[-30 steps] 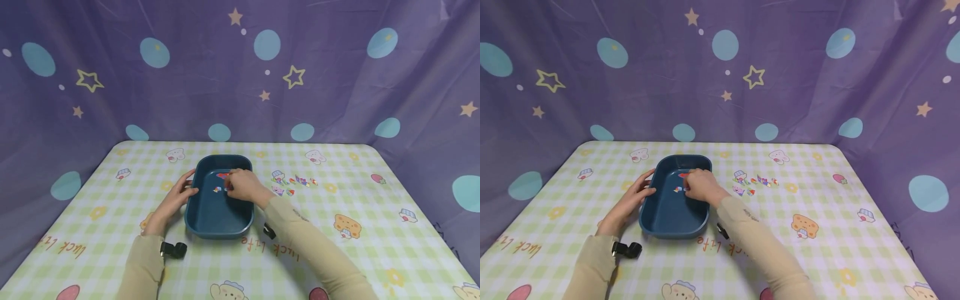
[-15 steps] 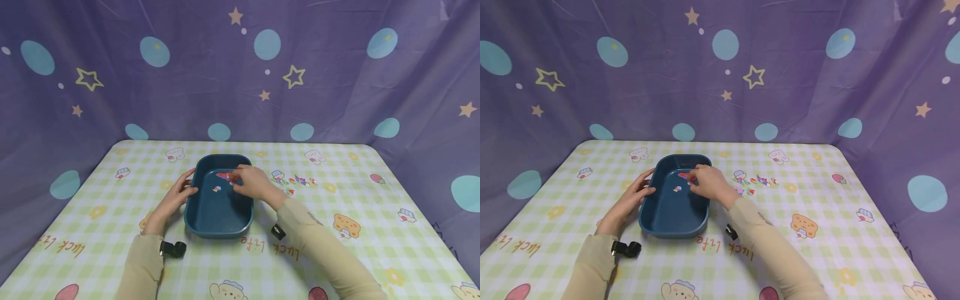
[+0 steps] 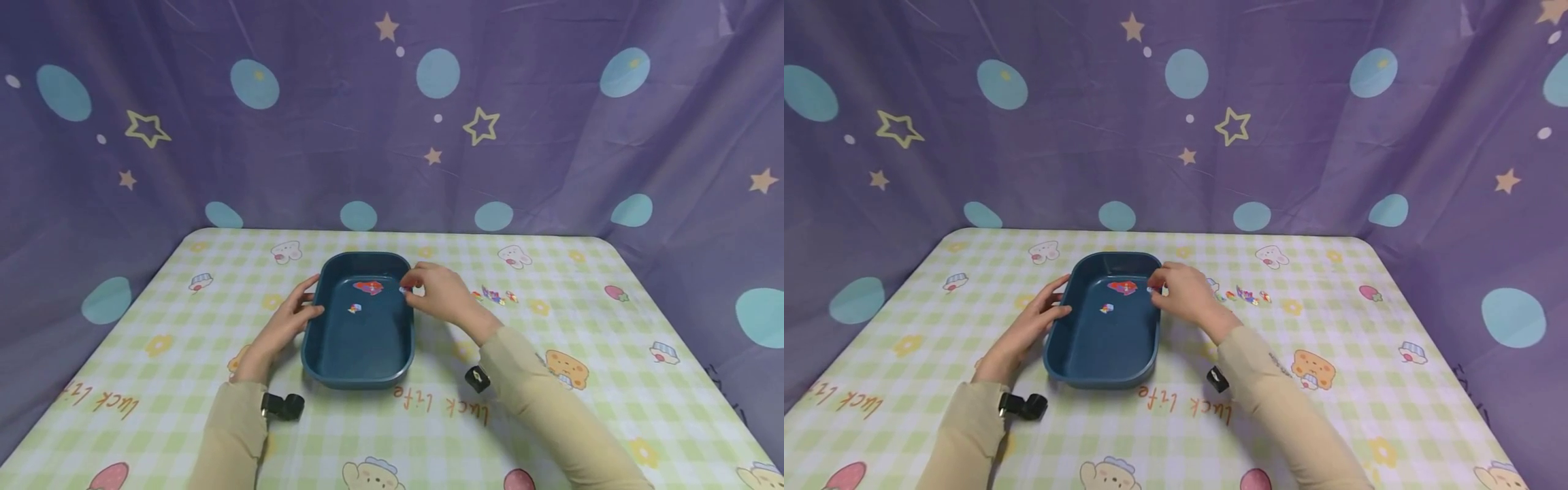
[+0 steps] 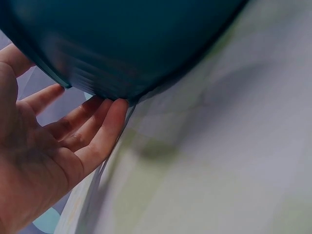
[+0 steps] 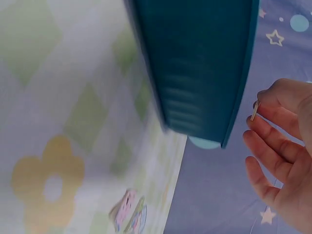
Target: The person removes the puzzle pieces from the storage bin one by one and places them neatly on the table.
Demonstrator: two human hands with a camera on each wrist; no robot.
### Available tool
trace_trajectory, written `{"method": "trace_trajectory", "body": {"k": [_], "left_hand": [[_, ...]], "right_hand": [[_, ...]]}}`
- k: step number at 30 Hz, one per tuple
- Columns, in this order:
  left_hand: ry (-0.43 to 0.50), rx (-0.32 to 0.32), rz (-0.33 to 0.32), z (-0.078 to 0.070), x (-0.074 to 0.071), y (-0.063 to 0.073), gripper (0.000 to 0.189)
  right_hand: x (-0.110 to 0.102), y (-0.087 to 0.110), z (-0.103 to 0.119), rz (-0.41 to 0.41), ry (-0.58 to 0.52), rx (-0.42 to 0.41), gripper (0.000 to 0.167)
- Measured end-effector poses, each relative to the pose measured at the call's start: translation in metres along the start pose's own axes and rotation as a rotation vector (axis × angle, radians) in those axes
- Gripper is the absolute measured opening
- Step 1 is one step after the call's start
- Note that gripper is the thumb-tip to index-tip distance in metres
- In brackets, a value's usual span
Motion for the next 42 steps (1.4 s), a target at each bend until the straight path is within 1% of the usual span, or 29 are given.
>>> {"method": "trace_trajectory", "body": {"k": [5, 13, 20, 26, 31, 37, 42], "left_hand": [[-0.002, -0.002, -0.001, 0.001, 0.0, 0.0, 0.063], [-0.002, -0.01, 0.002, -0.001, 0.001, -0.002, 0.063], [-0.002, -0.007, -0.003, -0.002, 0.001, -0.001, 0.063], [-0.009, 0.001, 0.003, 0.0, 0.0, -0.002, 0.064], [-0.014, -0.007, -0.002, 0.0, 0.0, -0.002, 0.064], [-0.003, -0.006, 0.007, 0.0, 0.0, -0.001, 0.064], [0.001, 0.001, 0.005, 0.001, 0.0, 0.0, 0.064]], "right_hand": [[-0.008, 0.006, -0.014, -0.019, -0.017, 0.034, 0.014], [-0.014, 0.017, -0.044, 0.018, -0.025, 0.129, 0.014], [-0.017, 0.026, -0.066, 0.037, -0.018, 0.166, 0.015], [-0.016, 0.033, -0.087, 0.046, 0.004, 0.222, 0.018], [-0.014, 0.038, -0.102, 0.069, 0.024, 0.255, 0.018], [-0.014, 0.043, -0.117, 0.102, 0.042, 0.29, 0.018], [-0.013, 0.047, -0.125, 0.134, 0.045, 0.311, 0.017]]}}
Point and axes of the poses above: each hand's wrist, its own y-axis away from the middle knuckle, its own x-axis out of the palm, z = x × y, the point moved 3 cm from there along -y, towards the middle knuckle, and after that the axes turned 13 degrees about x, right-handed, at the moved point
